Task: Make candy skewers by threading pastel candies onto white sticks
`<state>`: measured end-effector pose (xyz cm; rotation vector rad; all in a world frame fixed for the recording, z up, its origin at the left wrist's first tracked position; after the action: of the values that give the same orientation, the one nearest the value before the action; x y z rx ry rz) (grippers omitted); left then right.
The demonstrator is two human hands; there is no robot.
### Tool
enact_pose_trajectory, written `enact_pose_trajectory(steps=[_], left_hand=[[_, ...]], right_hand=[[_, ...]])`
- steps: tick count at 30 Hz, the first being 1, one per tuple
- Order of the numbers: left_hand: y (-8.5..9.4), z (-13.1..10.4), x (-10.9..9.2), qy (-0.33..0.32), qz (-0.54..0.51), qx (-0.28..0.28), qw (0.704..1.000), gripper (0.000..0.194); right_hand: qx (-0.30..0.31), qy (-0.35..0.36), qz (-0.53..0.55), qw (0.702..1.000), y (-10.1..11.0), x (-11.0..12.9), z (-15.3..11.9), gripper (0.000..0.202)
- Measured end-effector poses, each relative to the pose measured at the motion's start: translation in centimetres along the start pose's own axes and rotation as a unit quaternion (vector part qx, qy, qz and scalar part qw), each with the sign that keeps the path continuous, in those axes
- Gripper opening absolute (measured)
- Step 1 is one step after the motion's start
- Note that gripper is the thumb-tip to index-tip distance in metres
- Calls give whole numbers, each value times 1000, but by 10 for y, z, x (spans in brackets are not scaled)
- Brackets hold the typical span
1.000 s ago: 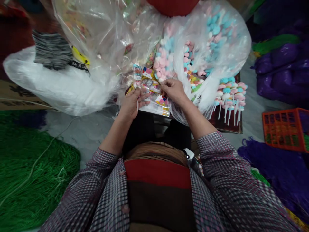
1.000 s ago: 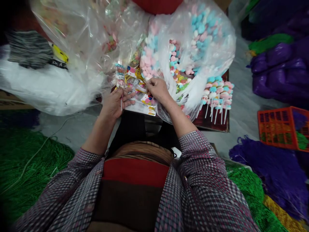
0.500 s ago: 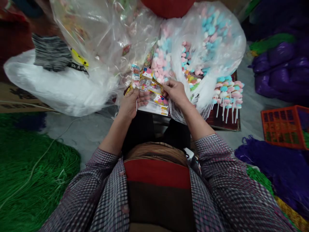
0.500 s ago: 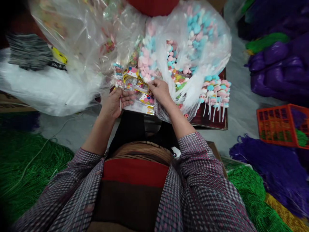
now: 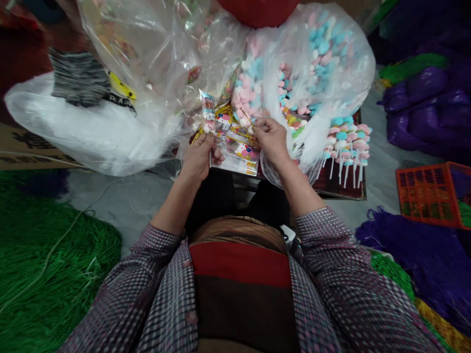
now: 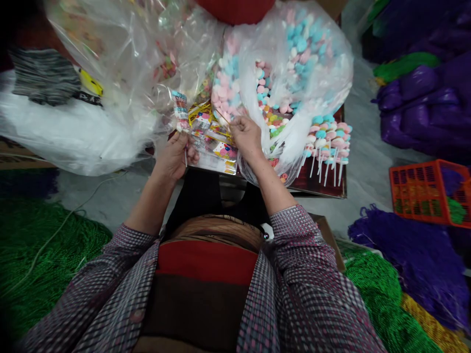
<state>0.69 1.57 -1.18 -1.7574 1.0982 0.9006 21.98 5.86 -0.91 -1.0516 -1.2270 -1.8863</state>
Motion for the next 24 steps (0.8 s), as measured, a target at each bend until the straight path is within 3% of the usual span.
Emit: enact_pose_trajectory(steps=[3, 7, 10, 14, 24], left_hand=[[-8, -9, -5, 12, -2, 4, 1000, 35], [-26, -23, -5, 57, 5, 22, 998, 32], [-38, -33, -1, 67, -4, 36, 997, 22], [-46, -40, 0, 74, 1, 38, 997, 23], [-51, -44, 1, 59, 3, 46, 997, 34]], right_hand=[[-41, 2, 4, 999, 6, 20, -15, 19], [40, -9, 21, 999, 7, 49, -47, 14], [64, 20, -18, 998, 9, 60, -61, 8], [52, 30, -69, 996, 12, 60, -62, 10], [30, 50, -78, 995, 17, 55, -63, 11]])
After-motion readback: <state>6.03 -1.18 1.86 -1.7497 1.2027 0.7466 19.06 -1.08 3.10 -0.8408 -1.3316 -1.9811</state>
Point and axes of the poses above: each hand's wrist, its own z-axis towards the middle knuckle, its own y-axis out of the back of the hand, x = y × z, the point moved 2 cm from there along z, towards the middle knuckle, and after that the axes turned 12 degrees about -x, right-handed, at the moved point
